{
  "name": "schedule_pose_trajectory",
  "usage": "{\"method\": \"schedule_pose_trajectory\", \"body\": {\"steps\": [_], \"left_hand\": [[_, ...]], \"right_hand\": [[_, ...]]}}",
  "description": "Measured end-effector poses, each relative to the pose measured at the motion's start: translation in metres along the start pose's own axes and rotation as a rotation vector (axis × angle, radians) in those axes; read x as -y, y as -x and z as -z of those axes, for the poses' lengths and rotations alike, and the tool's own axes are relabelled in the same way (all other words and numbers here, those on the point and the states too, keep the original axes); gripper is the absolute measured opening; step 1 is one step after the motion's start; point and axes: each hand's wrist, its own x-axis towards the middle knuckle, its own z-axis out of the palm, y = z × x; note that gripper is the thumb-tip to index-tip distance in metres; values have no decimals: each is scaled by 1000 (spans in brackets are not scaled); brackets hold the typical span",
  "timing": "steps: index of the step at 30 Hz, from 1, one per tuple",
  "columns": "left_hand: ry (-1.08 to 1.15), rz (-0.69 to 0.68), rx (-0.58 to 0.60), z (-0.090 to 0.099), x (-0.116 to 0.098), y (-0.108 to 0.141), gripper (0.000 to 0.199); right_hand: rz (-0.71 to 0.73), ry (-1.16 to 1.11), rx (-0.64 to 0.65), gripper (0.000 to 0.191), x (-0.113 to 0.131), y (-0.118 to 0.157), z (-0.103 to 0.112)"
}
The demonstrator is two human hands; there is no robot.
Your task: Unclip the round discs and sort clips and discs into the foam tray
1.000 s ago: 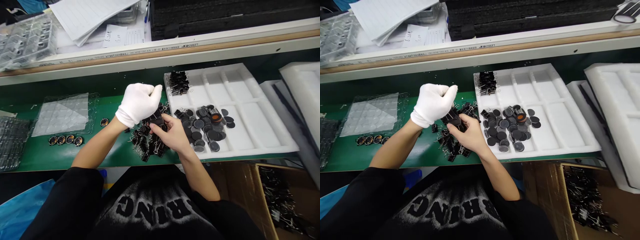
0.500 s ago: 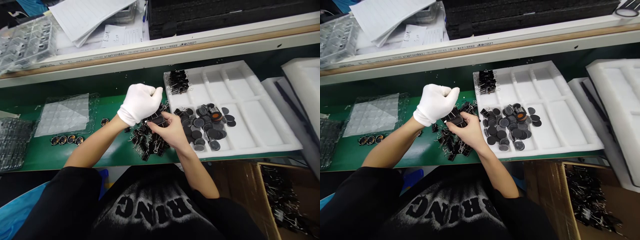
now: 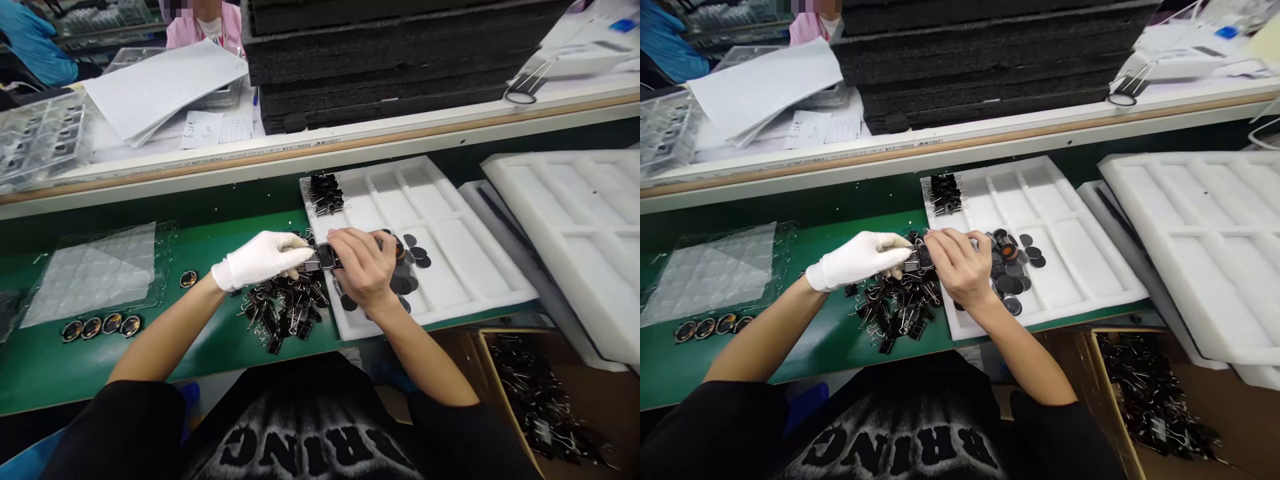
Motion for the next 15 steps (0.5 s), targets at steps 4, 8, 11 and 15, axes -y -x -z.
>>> {"method": "schedule_pose_trajectory", "body": {"steps": [4,8,11,15], "left_hand": [[35,-34,-83,-8,11,-32,31],[-160,-32,-240,-14,22,-79,34],[-403,-41,-383,-21,29,-119,37],[-660,-49,-315,-31,33,-153,41]], "right_hand": [[-163,166,-43,54,-33,6,20],[-302,211,36,43,-73,24,32],[-370,193,89,30,-91,37,33],[-360,154,123,29,-98,47,31]]}}
